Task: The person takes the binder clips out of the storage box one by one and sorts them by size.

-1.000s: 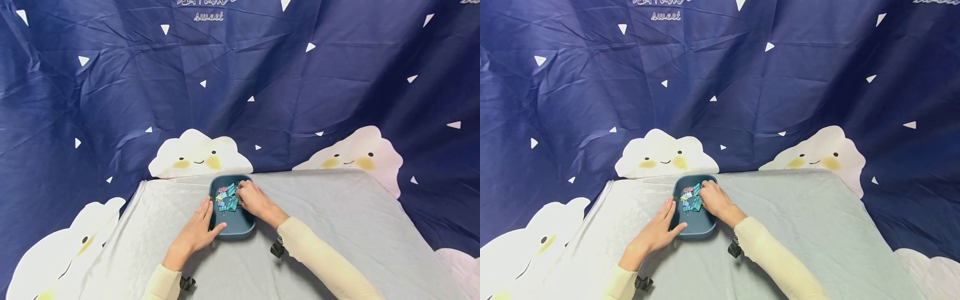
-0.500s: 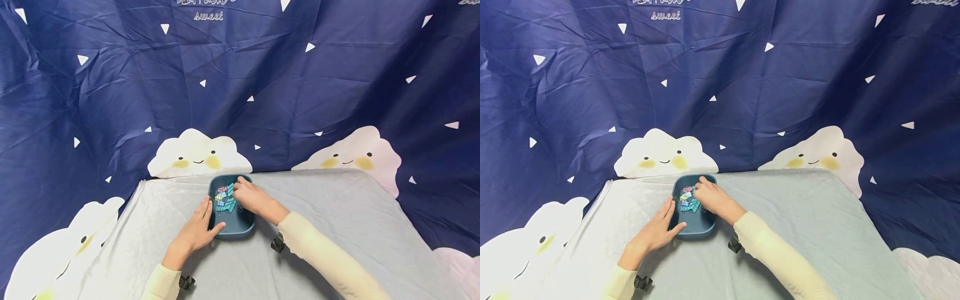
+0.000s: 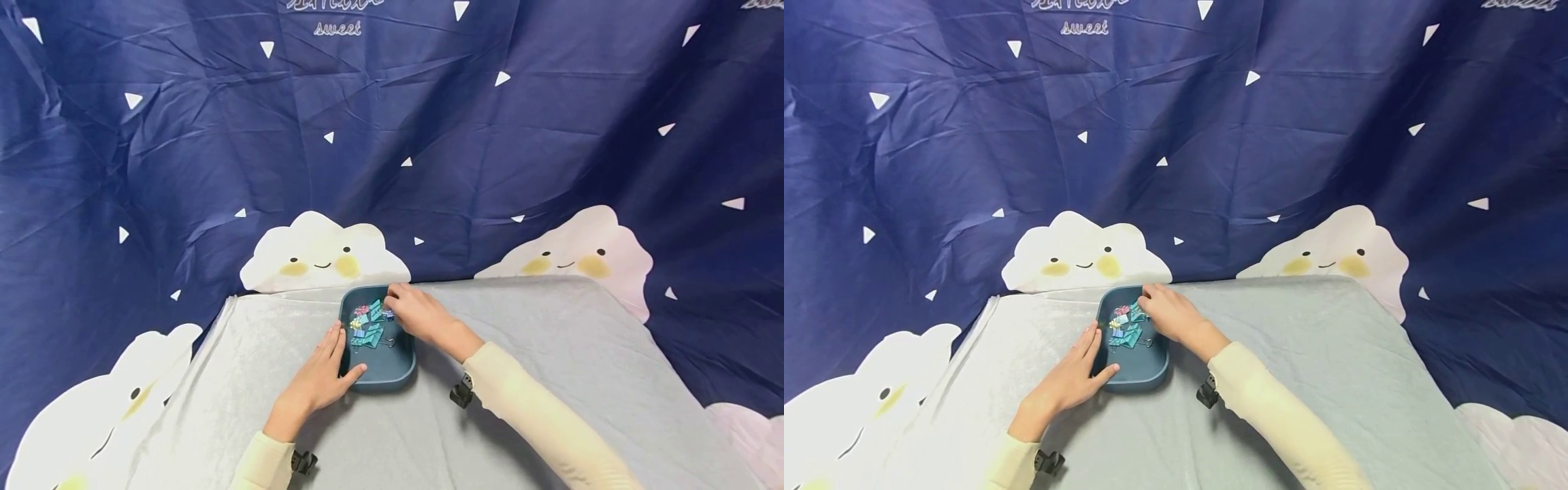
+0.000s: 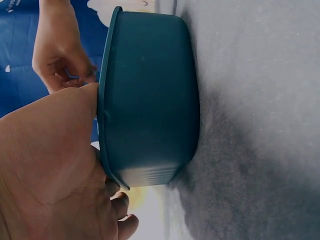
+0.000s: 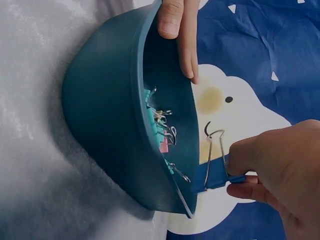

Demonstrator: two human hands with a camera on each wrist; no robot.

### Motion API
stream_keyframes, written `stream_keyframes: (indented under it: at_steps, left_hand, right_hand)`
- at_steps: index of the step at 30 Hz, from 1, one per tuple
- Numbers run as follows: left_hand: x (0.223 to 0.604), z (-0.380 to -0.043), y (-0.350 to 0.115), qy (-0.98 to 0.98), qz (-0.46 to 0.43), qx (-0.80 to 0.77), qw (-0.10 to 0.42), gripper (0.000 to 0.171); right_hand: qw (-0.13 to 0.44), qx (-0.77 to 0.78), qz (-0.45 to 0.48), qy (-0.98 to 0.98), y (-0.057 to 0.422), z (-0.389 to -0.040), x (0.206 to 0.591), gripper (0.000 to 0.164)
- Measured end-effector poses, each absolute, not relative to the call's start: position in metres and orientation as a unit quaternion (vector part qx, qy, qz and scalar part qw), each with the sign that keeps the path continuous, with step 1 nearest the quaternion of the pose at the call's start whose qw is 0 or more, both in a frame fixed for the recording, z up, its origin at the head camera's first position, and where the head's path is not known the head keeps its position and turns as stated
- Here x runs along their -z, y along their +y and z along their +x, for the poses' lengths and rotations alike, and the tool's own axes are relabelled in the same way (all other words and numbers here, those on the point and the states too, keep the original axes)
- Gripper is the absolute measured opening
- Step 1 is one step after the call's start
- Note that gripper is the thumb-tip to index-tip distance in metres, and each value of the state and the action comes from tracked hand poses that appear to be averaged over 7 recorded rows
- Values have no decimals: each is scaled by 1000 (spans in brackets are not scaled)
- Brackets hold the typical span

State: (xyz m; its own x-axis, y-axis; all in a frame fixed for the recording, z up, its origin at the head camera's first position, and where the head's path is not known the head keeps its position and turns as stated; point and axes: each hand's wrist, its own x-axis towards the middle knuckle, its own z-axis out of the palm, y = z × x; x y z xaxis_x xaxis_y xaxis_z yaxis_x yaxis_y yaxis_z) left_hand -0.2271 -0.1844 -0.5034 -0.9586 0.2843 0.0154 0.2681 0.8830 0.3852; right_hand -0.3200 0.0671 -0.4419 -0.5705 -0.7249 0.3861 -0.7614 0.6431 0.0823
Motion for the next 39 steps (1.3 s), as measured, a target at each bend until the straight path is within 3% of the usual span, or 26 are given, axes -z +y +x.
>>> stream_keyframes:
  at_steps: [23, 39]
  left_hand:
    - [518, -232, -187, 973, 148, -177, 1, 102]
    - [504, -225, -186, 974, 143, -176, 10, 101]
  right_hand:
    - [181, -218, 315, -906, 131, -332, 444, 17]
    - [187, -285, 245, -907, 172, -347, 464, 16]
